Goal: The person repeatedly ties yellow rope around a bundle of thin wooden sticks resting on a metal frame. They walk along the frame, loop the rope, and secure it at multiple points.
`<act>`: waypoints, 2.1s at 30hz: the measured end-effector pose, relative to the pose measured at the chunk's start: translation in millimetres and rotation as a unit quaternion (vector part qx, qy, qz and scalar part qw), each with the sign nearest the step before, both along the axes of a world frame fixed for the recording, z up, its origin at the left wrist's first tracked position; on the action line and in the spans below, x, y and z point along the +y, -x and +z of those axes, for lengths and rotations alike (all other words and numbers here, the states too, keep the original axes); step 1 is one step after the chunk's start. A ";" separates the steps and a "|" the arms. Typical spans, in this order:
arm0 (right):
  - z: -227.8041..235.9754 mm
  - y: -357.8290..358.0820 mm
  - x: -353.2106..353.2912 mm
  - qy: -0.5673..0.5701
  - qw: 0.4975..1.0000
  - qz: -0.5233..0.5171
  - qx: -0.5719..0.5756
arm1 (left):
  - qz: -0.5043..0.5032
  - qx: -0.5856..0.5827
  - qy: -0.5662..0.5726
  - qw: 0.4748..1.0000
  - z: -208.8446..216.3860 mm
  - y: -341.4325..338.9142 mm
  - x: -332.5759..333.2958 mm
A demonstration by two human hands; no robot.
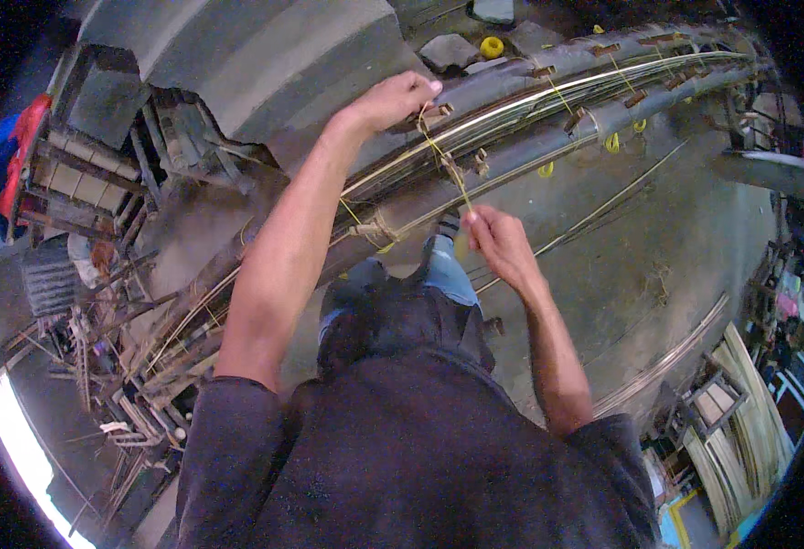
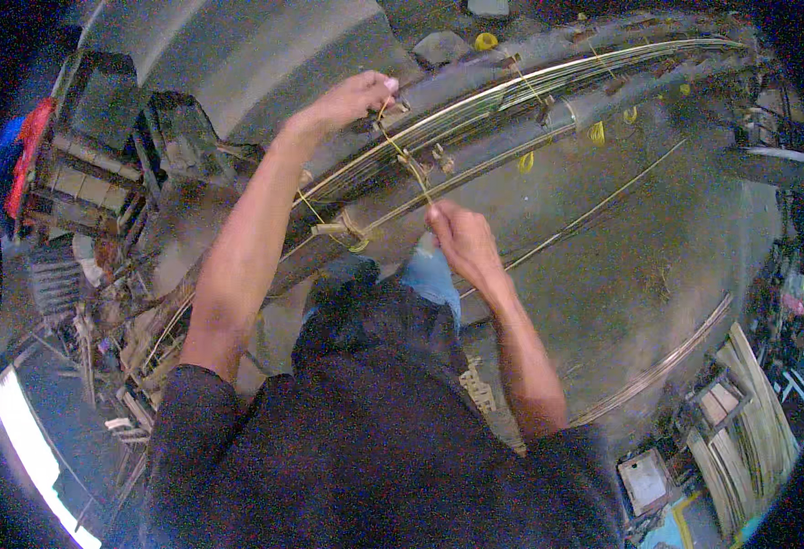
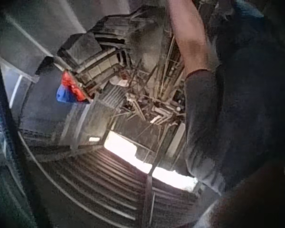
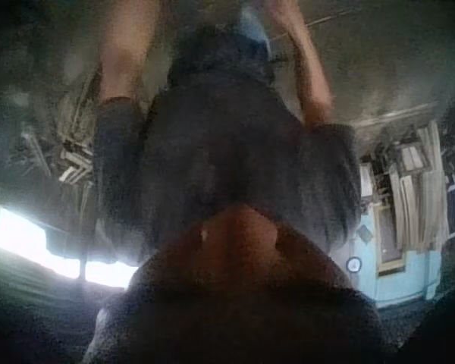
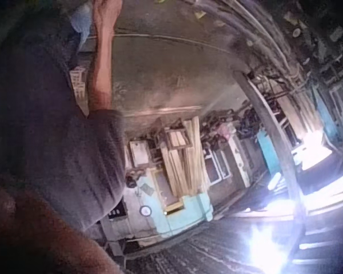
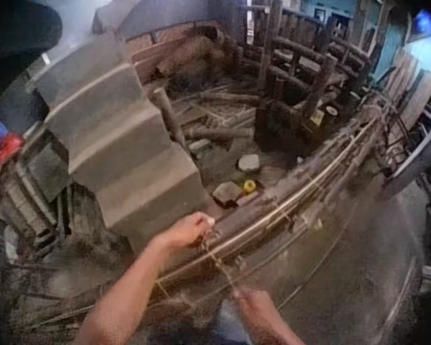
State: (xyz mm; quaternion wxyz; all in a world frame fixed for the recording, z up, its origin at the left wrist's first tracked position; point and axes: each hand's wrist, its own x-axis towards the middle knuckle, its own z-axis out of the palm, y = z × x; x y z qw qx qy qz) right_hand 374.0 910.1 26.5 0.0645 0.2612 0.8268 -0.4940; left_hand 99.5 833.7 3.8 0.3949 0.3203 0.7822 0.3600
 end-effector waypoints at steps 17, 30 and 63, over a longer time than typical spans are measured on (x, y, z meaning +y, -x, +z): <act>-17.2 33.6 -13.9 0.096 0.952 0.123 0.262 | 0.258 0.127 0.053 0.956 -14.6 1.1 6.8; 1.9 -46.1 -177.4 0.406 0.908 0.096 -0.031 | 0.299 0.215 -0.034 0.929 77.1 15.5 -354.1; 18.3 82.8 -267.5 0.063 0.822 0.469 0.316 | 0.281 0.132 -0.208 0.927 68.1 -97.0 -319.1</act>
